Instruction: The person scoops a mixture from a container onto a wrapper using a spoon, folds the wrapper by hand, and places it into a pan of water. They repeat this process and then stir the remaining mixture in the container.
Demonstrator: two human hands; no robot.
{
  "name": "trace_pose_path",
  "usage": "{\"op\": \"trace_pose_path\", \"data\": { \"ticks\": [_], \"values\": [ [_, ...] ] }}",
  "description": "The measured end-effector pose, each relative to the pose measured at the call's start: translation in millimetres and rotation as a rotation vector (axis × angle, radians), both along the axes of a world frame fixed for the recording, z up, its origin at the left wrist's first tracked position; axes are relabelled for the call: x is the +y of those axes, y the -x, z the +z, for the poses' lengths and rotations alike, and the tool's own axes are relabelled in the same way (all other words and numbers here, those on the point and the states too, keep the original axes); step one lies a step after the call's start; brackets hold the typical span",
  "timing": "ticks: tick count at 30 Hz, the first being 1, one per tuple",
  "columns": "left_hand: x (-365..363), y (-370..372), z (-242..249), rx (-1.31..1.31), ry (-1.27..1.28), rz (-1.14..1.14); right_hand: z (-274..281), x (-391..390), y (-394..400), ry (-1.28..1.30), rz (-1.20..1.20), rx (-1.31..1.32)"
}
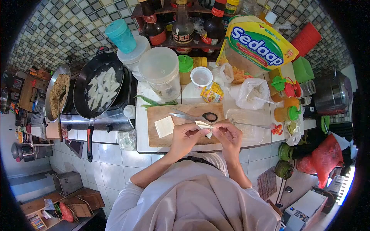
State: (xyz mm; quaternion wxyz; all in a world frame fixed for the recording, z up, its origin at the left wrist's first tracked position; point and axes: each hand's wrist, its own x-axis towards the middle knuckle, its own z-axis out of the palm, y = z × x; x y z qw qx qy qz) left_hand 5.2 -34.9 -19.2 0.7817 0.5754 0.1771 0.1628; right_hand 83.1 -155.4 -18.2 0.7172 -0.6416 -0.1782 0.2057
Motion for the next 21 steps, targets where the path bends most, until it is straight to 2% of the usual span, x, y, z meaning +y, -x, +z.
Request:
{"op": "trace_pose_path", "data": {
  "ticks": [4,10,12,16,19,21],
  "values": [
    [3,2,-4,-0.019,-0.004,-0.080,0,-1,0,-0.005,-0.006,0.000],
    [5,2,2,0.132,-0.083,-0.135,1,-1,0,0.015,-0.012,-0.015],
    [2,1,-2,0.046,0.021,-0.089,1,0,0,-0.022,-0.016,0.047],
    [2,0,-6,0.021,0.022,-0.070,2,0,-1,-0.026,-0.008,0.028],
    [5,1,-19,0.022,0.143,-0.123,4,1,-3,-0.002,0.018,-0.008],
    [7,1,-14,0.021,0.253,-0.202,12,3,-3,-0.008,0.007,0.066]
  ]
}}
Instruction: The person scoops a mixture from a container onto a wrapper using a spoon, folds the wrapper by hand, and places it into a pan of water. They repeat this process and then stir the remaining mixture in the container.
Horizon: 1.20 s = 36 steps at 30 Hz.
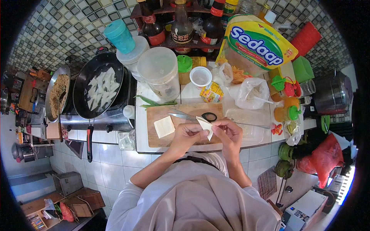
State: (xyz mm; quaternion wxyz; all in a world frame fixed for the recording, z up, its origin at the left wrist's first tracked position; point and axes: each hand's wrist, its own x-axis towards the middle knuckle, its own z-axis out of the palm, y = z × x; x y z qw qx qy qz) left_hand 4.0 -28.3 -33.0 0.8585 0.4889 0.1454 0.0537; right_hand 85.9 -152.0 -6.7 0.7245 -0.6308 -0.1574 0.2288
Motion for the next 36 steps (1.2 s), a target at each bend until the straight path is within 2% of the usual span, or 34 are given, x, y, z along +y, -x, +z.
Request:
{"op": "trace_pose_path", "data": {
  "ticks": [7,9,10,12,16,18,22,25,27,31,34,36],
  "values": [
    [-2,1,2,0.113,0.149,-0.003,0,4,-4,0.048,0.024,-0.111],
    [-4,1,2,0.072,0.167,-0.024,8,6,-3,0.015,0.016,0.063],
    [-4,1,0,0.073,0.168,-0.024,4,6,-3,0.015,0.016,0.064],
    [-2,1,-5,0.069,0.139,-0.050,-5,5,-5,0.052,0.014,-0.053],
    [-5,0,2,0.065,0.215,-0.025,-3,5,-5,0.071,-0.008,-0.079],
    [-8,7,-8,0.046,0.125,-0.088,6,2,-1,0.067,-0.015,-0.011],
    [-8,6,-2,0.066,0.125,-0.090,5,2,1,0.069,-0.027,-0.063],
    [-10,5,4,0.083,0.123,-0.070,5,2,1,0.062,-0.043,0.028],
    [-6,1,3,0.042,0.082,-0.083,5,6,-4,0.056,-0.027,-0.080],
    [-3,-1,6,0.044,0.069,-0.033,4,3,-7,0.048,-0.004,-0.104],
    [2,-3,9,-0.087,0.031,0.100,6,2,-10,0.093,0.090,-0.165],
    [12,2,11,-0.040,-0.034,-0.032,4,2,-10,0.098,0.118,-0.220]
  ]
}}
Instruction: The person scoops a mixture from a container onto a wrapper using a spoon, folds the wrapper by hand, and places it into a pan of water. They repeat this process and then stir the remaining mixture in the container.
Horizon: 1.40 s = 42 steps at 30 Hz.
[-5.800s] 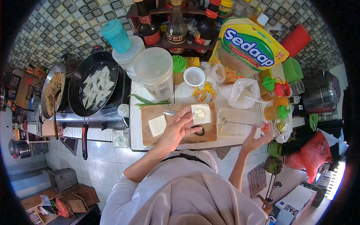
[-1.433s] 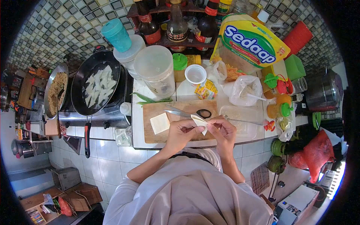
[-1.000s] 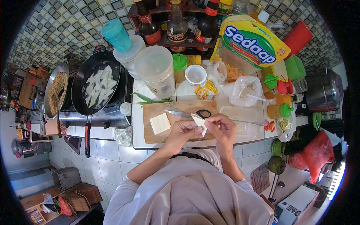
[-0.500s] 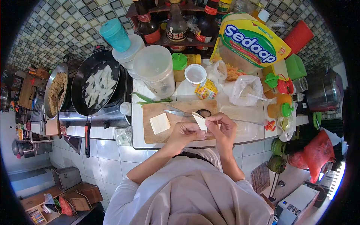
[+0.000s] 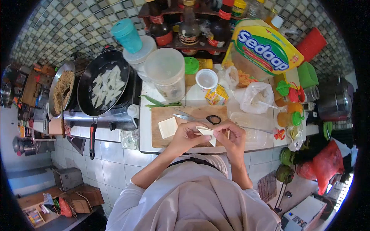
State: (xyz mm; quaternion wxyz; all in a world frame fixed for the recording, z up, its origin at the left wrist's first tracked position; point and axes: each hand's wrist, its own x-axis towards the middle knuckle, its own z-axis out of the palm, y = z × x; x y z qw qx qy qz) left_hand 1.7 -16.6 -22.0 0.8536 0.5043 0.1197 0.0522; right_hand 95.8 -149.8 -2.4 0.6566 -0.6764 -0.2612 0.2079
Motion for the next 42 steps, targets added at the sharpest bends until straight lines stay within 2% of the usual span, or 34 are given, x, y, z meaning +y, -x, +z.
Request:
{"op": "trace_pose_path", "data": {
  "ticks": [1,5,10,12,14,16,18,20,21,23,24,26,31,33,42],
  "values": [
    [4,2,1,0.002,-0.009,0.021,2,0,0,-0.009,0.021,0.002],
    [13,7,6,0.041,-0.132,-0.157,6,2,0,0.080,0.120,-0.060],
    [42,25,4,0.019,-0.402,-0.077,5,3,-3,0.118,0.096,-0.164],
    [69,38,8,0.112,-0.473,0.061,4,-5,-12,0.138,0.104,-0.182],
    [106,50,12,0.004,-0.639,0.249,6,-12,-19,0.108,-0.006,-0.177],
    [152,66,9,0.002,-0.581,0.458,3,-22,-29,0.085,-0.054,-0.149],
    [194,73,12,0.107,-0.763,0.759,1,-33,-37,0.064,-0.101,-0.122],
    [246,79,9,0.328,-1.081,0.842,1,-41,-45,0.096,-0.161,-0.152],
    [269,80,2,0.322,-1.086,0.846,3,-44,-46,0.115,-0.193,-0.135],
    [310,82,-17,0.410,-1.282,0.958,3,-50,-50,0.112,-0.220,-0.133],
    [325,84,-23,0.402,-1.287,0.960,3,-52,-51,0.114,-0.248,-0.129],
    [351,84,-33,0.481,-1.600,0.883,2,-55,-52,0.099,-0.274,-0.123],
    [376,75,-42,0.629,-1.710,0.783,6,-56,-49,0.128,-0.403,-0.113],
    [383,70,-44,0.938,-1.874,0.684,2,-59,-51,0.142,-0.411,-0.114],
    [423,68,-79,0.911,-1.746,0.829,-9,-74,-54,0.135,-0.517,-0.134]
  ]
}}
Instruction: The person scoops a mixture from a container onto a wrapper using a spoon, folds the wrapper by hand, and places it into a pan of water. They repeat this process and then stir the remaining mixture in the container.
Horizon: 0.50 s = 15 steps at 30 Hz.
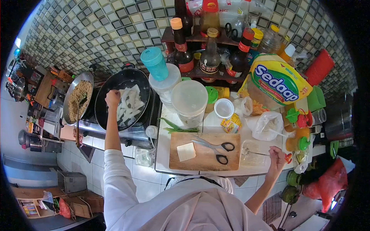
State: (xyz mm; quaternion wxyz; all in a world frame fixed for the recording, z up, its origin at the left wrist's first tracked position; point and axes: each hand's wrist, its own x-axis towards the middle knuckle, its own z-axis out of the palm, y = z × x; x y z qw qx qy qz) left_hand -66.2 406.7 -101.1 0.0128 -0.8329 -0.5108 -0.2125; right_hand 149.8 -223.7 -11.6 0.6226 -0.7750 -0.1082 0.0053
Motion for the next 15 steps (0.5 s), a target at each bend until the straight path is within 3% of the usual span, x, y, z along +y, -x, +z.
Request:
{"op": "trace_pose_path", "data": {
  "ticks": [4,6,9,14,15],
  "values": [
    [-14,-2,12,0.035,-0.085,-0.050,-10,-25,-5,0.152,-0.158,-0.074],
    [-29,-4,27,-0.135,-0.032,-0.070,-13,-43,-11,0.276,-0.166,-0.104],
    [-74,3,54,-0.358,0.044,-0.230,-27,-70,-18,0.783,-0.359,-0.495],
    [-192,15,90,-0.535,0.506,-0.509,-69,-108,-27,0.849,-0.266,-0.356],
    [-218,14,99,-0.473,0.568,-0.545,-70,-105,-28,0.733,-0.225,-0.238]
  ]
}}
